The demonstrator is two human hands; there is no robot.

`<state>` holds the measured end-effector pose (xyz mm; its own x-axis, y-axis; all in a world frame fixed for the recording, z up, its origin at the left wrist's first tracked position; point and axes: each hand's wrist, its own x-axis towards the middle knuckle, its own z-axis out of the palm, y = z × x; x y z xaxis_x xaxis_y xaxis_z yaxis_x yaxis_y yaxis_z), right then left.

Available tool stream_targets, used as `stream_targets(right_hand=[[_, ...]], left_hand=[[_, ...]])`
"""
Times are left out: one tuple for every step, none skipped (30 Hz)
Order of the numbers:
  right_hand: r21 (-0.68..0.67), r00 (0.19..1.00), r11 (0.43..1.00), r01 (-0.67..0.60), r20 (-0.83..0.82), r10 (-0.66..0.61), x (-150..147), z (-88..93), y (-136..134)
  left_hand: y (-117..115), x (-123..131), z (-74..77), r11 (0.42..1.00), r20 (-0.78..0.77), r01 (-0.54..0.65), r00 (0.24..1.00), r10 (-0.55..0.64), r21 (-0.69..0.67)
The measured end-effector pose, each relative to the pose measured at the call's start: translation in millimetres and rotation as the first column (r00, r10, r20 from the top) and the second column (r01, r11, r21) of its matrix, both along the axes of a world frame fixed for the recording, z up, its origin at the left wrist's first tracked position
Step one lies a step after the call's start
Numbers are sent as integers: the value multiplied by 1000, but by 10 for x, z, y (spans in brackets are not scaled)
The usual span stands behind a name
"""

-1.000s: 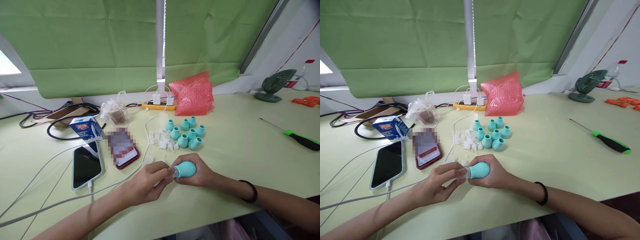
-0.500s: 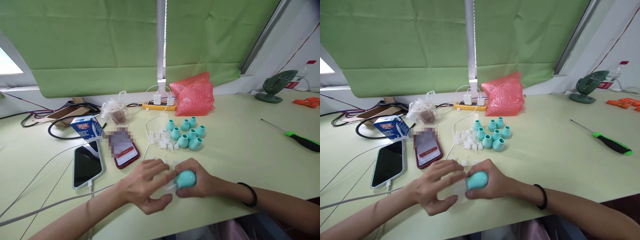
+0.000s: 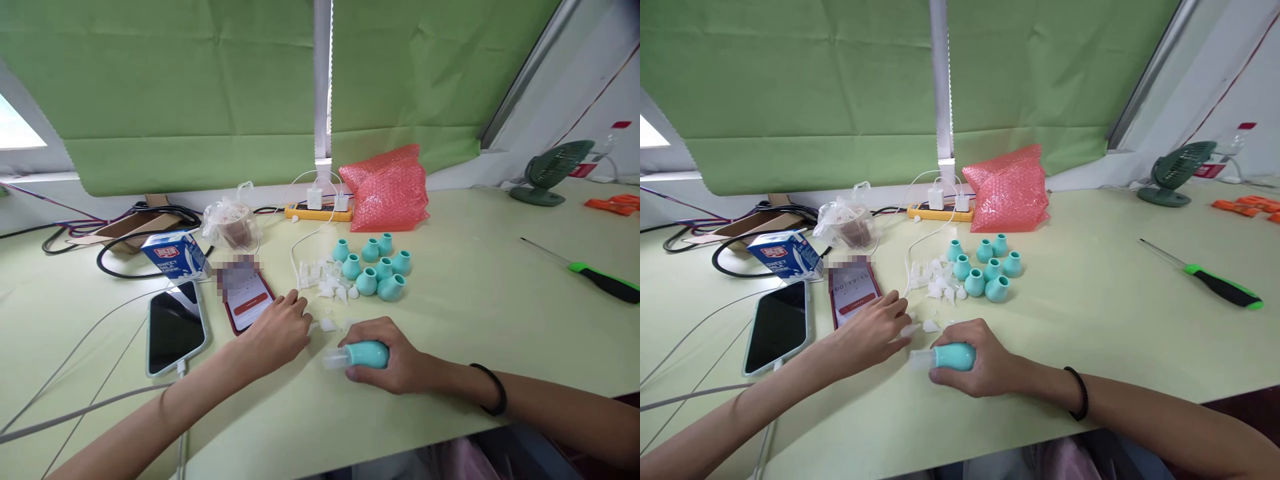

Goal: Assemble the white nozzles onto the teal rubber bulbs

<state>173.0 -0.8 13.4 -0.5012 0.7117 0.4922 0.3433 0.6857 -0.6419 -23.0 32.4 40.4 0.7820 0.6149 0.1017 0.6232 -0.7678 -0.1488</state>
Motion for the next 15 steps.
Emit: stream_targets(right_hand=[[4, 999, 999, 48, -5, -48, 1, -9, 2], [-3, 996, 996, 90, -6, -90, 3, -18, 6], [-18, 993, 992, 122, -5, -122, 4, -26, 12], [-36, 989, 989, 145, -1, -146, 5, -33, 19], [-54, 987, 986, 161, 5, -161, 7, -39, 25], [-68, 985, 983, 172, 9, -172, 7, -44, 31], [-74, 983, 980, 182, 9, -182, 7, -47, 34], [-77, 982, 979, 190, 8, -190, 6, -49, 36], [-79, 980, 977, 197, 7, -197, 5, -50, 37], [-80, 979, 976, 204, 4, -204, 3, -50, 36], [-84, 978, 974, 209, 2, -209, 1, -49, 35], [-90, 977, 973, 211, -3, -213, -1, -47, 34], [-101, 978, 973, 208, -8, -210, -3, -45, 32], [-115, 979, 973, 201, -16, -204, -4, -42, 31], [-126, 980, 973, 191, -24, -195, -4, -38, 30]], left_hand=[[3, 0, 8, 1000, 29, 3, 1000, -3, -4], [4, -3, 29, 1000, 91, 2, 996, 0, -17], [4, -6, 58, 999, 192, -6, 981, 13, -39], [1, -8, 92, 997, 318, -18, 947, 41, -74], [-5, -8, 127, 991, 455, -29, 887, 85, -128], [-14, -7, 159, 979, 578, -25, 804, 140, -203], [-23, -3, 186, 956, 677, 5, 707, 204, -293], [-32, 4, 205, 918, 741, 63, 613, 275, -392], [-39, 12, 217, 860, 766, 141, 541, 348, -490], [-44, 20, 222, 788, 762, 222, 495, 417, -575], [-46, 29, 220, 713, 745, 293, 471, 472, -637], [-46, 37, 214, 649, 723, 343, 466, 510, -679], [-43, 43, 206, 601, 702, 373, 473, 532, -707], [-38, 47, 196, 568, 686, 390, 484, 543, -725], [-33, 49, 186, 548, 677, 401, 492, 547, -734]])
